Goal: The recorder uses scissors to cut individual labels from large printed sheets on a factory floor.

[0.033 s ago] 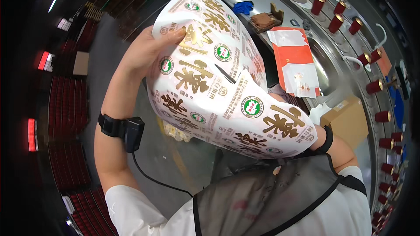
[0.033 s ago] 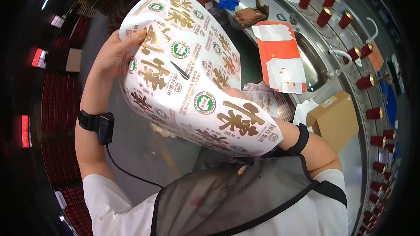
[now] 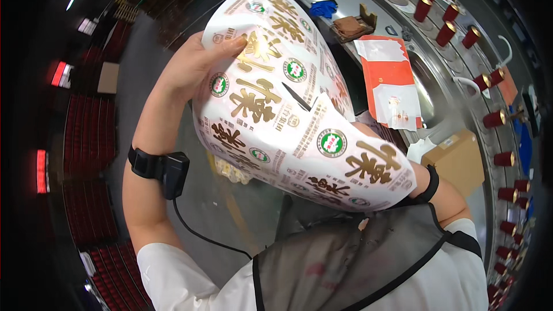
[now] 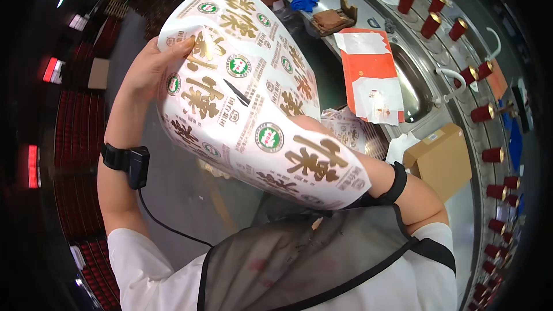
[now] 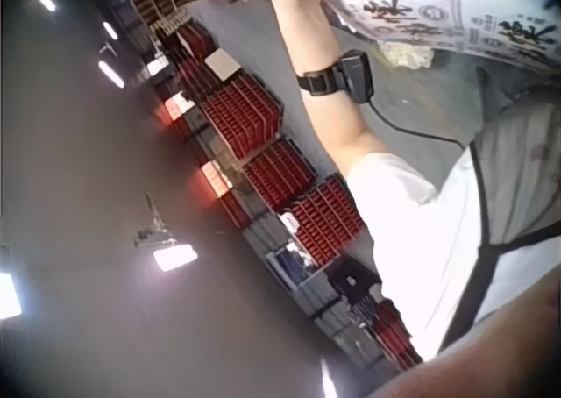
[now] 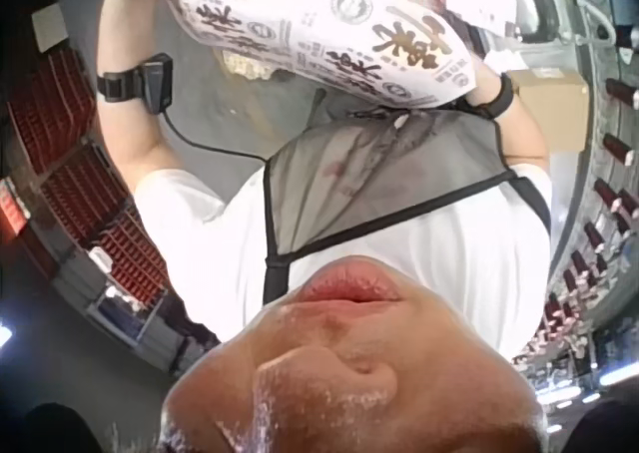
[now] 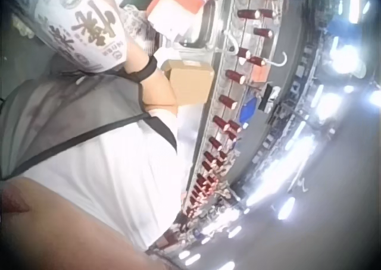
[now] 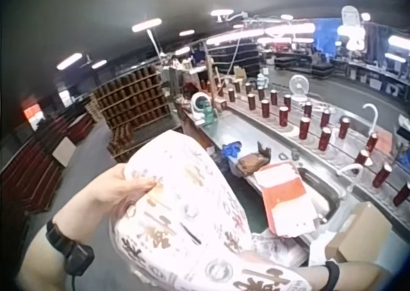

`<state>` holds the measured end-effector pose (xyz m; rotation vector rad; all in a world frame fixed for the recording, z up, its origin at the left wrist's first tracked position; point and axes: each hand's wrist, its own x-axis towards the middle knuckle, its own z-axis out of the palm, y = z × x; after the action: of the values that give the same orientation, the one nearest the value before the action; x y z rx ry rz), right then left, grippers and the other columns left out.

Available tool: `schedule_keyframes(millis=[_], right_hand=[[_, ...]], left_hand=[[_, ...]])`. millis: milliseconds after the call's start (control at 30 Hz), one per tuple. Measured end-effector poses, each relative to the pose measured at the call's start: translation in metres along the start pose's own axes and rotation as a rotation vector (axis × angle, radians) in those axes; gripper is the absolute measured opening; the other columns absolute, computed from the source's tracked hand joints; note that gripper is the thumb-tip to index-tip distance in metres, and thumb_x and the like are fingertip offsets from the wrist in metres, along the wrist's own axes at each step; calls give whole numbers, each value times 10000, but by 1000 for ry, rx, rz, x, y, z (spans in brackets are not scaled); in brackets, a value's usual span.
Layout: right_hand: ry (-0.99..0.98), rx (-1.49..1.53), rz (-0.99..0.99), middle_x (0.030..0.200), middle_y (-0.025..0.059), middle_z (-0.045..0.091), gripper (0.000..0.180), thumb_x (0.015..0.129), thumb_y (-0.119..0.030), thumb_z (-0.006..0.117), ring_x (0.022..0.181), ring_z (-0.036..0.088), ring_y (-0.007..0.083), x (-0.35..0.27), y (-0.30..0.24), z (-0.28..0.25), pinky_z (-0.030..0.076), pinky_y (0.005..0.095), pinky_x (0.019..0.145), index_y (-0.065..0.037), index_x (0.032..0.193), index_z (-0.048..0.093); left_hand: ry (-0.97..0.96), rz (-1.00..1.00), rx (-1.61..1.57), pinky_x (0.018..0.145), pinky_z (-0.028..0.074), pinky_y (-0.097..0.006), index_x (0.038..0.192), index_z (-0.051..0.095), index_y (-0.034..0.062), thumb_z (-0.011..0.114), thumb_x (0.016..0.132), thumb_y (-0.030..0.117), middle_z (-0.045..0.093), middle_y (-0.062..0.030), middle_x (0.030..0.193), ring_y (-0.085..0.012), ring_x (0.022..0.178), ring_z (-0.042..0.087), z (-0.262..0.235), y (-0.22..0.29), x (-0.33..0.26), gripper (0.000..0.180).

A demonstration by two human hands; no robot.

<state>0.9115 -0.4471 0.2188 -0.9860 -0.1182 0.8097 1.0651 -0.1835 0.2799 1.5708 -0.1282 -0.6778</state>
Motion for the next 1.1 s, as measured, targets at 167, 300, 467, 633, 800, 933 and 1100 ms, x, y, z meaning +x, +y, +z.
schedule_keyframes(millis=[167, 300, 467, 633, 800, 933, 1100], right_hand=[[-115, 94, 30, 946, -1, 620, 260, 962, -179, 505, 843, 507, 28, 43, 0, -26, 446, 215, 725, 39, 1083, 580], [-66, -215, 22, 915, 22, 631, 311, 976, -225, 477, 833, 489, 53, 61, 15, -8, 437, 248, 733, 58, 1063, 572], [47, -209, -27, 822, 52, 631, 327, 956, -262, 515, 771, 485, 50, 101, 28, 50, 442, 256, 676, 49, 1034, 581], [113, -351, 63, 860, 22, 636, 343, 965, -270, 498, 808, 502, 43, 143, 20, 78, 446, 247, 696, 52, 1031, 595], [148, -152, 278, 884, 65, 643, 432, 974, -348, 471, 824, 537, 70, 166, 20, 91, 448, 238, 735, 55, 1032, 614], [161, -160, 317, 844, 70, 646, 482, 970, -400, 465, 773, 548, 78, 170, 18, 97, 453, 245, 689, 53, 1005, 628], [158, -290, 233, 773, 78, 643, 505, 965, -418, 467, 715, 550, 91, 181, 23, 104, 453, 260, 645, 57, 955, 638]], left_hand=[[41, -83, 36, 780, 530, -283, 1138, 577, -67, 683, 847, 149, 661, -144, 1041, -169, 902, 653, -19, -7, 15, 378], [31, -112, 66, 790, 527, -287, 1141, 578, -60, 685, 844, 145, 664, -142, 1040, -169, 905, 653, -41, -19, 1, 375], [-58, -69, 17, 801, 525, -296, 1150, 579, -47, 689, 844, 157, 660, -141, 1055, -170, 917, 651, -102, -16, -21, 384], [-99, -98, -57, 787, 533, -290, 1155, 574, -45, 678, 848, 155, 660, -130, 1055, -158, 906, 653, -146, -20, -26, 381], [-71, -160, -85, 777, 532, -282, 1140, 582, -48, 693, 843, 165, 657, -128, 1045, -153, 890, 648, -164, -44, -28, 382], [-63, -133, -78, 764, 532, -278, 1143, 579, -43, 699, 836, 170, 657, -119, 1031, -147, 885, 647, -167, -48, -34, 392], [-60, -143, -72, 779, 535, -284, 1151, 572, -52, 701, 836, 181, 653, -136, 1047, -157, 891, 650, -175, -44, -43, 413]])
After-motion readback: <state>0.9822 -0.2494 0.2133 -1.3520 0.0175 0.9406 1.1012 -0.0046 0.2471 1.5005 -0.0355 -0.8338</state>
